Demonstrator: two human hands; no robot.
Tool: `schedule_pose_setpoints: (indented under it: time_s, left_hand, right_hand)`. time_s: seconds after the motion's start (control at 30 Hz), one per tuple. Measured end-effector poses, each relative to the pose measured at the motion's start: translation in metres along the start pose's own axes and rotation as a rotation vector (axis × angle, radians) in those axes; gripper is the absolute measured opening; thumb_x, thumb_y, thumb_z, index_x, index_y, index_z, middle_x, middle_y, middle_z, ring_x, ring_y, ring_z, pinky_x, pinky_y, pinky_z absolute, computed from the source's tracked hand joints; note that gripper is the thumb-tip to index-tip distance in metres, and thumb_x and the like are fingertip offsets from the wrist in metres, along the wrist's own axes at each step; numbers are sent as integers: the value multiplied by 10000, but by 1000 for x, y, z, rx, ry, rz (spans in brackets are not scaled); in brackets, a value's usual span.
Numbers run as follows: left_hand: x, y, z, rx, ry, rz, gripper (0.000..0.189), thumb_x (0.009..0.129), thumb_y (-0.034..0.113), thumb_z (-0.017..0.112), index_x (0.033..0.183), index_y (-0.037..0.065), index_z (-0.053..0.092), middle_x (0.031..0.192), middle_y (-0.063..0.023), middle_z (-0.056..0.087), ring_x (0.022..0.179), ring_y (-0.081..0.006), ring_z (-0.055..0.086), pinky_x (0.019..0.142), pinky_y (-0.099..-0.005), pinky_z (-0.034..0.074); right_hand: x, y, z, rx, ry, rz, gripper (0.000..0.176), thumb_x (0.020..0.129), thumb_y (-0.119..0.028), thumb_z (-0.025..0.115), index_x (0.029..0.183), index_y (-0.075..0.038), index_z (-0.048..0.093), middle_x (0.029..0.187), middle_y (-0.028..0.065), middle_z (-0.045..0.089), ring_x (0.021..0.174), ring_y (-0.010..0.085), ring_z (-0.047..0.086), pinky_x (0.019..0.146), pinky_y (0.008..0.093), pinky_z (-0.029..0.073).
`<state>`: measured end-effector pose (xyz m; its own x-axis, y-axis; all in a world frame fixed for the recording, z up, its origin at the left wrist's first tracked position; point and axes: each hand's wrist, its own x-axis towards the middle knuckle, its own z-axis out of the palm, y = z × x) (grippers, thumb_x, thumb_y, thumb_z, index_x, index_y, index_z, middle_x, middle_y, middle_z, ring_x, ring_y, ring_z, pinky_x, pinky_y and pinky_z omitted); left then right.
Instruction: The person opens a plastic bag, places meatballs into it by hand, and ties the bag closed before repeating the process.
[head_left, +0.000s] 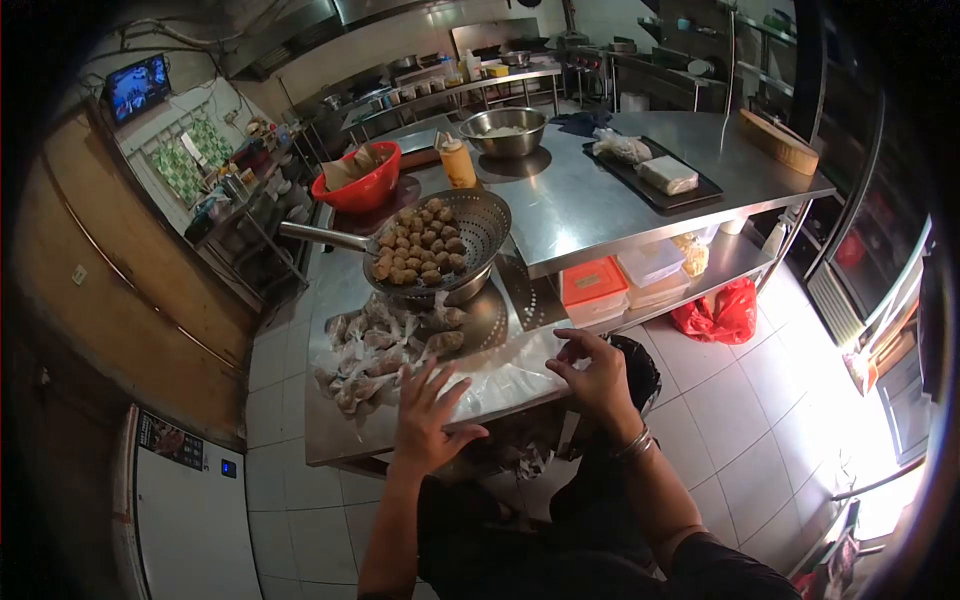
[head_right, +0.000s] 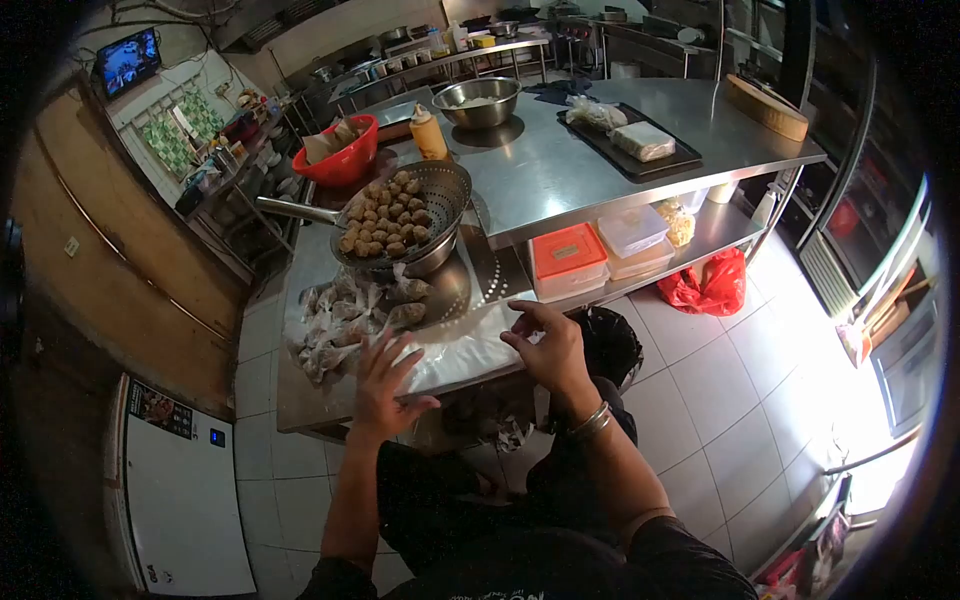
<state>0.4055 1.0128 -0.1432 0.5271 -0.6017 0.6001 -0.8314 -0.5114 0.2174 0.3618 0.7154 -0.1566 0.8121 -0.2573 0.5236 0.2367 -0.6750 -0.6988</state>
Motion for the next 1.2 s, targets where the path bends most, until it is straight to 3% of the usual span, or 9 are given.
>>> schedule_pose_setpoints:
  time_s: [0.07,0.17,0.33,0.57,0.63,0.8,1.0,1.1,1.2]
  left_hand:
    - [-10,-5,19,-21,-20,-80,617,816,536,794,1255,111,710,1469,-124,568,1437,-399,433,1215,-636,244]
    - [-12,-15,29,-34,-25,-166,539,816,482,806,1218,128,735,1453,-101,586,1416,-392,459,1208,-624,269]
    - [-10,-14,31,-1,30,-251,346,799,335,869,1104,185,807,1443,-80,614,1421,-365,474,1172,-563,362]
    - [-10,-20,34,-99,18,-233,319,786,289,873,1081,187,811,1403,-74,635,1369,-355,517,1140,-541,379]
    - [-10,-22,33,-91,38,-221,351,781,287,878,1105,175,802,1411,-77,631,1364,-355,521,1136,-523,392]
    - [-10,-18,30,-77,18,-237,502,769,288,883,1228,143,740,1449,-63,606,1379,-357,501,1131,-515,396]
    - [-14,-15,31,-27,-9,-288,449,807,339,856,1214,180,748,1474,-39,588,1418,-339,457,1180,-524,321]
    - [-16,-14,33,-21,-24,-299,409,825,356,842,1190,193,752,1470,-39,590,1426,-343,449,1183,-544,308]
    - [-13,-17,34,-27,-21,-285,375,842,368,829,1165,194,754,1462,-44,597,1431,-347,446,1187,-565,294]
  right_hand:
    - [4,3,-2,517,-120,207,396,839,-2,763,1226,-27,681,971,112,752,809,186,715,751,319,574]
    - [5,7,-11,516,-92,343,339,848,26,750,1177,-11,679,992,122,747,863,178,725,770,310,581]
    - [-4,19,-11,90,-210,87,228,814,-182,850,903,-10,730,944,120,725,726,278,691,685,353,555]
    - [-2,36,4,191,-160,-367,347,777,-188,854,1106,-104,779,1005,90,734,967,304,643,855,394,542]
    - [-2,43,0,88,-306,-420,425,806,-168,819,1226,-154,755,1067,84,741,1074,336,598,918,417,522]
    - [3,39,-7,83,-473,-462,454,769,-37,753,1209,-147,761,853,77,725,858,246,662,1108,434,400]
    - [-7,47,6,150,-206,-338,267,705,72,726,946,-42,726,910,118,719,860,332,619,921,423,493]
    - [-3,43,6,103,-133,-466,233,699,96,702,896,-27,678,966,132,704,863,341,609,869,419,512]
    - [-7,22,-5,146,-168,-311,287,717,99,688,968,-38,710,979,136,687,869,339,597,820,412,519]
